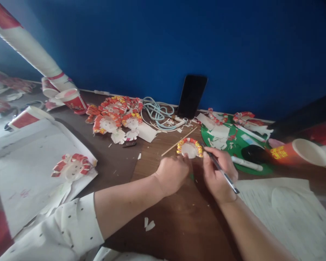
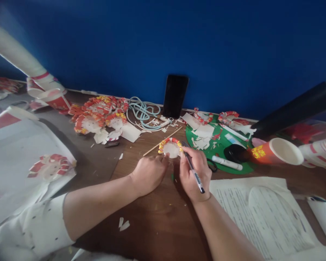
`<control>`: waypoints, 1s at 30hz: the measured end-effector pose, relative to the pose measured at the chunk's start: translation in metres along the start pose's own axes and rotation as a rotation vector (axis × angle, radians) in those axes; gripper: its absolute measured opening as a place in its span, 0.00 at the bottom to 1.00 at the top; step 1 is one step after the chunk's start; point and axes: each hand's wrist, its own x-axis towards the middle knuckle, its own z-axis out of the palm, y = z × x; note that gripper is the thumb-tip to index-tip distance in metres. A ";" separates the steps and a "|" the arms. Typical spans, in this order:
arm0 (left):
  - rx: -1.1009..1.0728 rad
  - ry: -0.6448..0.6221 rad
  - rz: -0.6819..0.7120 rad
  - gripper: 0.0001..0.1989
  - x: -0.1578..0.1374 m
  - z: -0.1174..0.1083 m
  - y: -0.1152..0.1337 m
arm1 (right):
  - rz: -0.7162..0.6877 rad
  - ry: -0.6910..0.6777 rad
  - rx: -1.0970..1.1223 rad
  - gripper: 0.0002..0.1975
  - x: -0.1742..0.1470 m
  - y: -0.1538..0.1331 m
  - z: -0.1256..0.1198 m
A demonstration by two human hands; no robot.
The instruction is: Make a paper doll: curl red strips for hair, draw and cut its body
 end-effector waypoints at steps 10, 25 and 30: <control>-0.055 0.161 0.197 0.10 -0.002 0.004 0.002 | 0.025 0.083 -0.014 0.13 0.003 0.009 0.000; -0.104 0.134 0.566 0.06 0.001 0.016 -0.001 | 0.158 -0.088 -0.245 0.19 0.012 0.020 -0.006; -0.098 0.116 0.591 0.05 0.002 0.017 -0.001 | 0.143 -0.329 -0.439 0.20 0.017 0.033 -0.013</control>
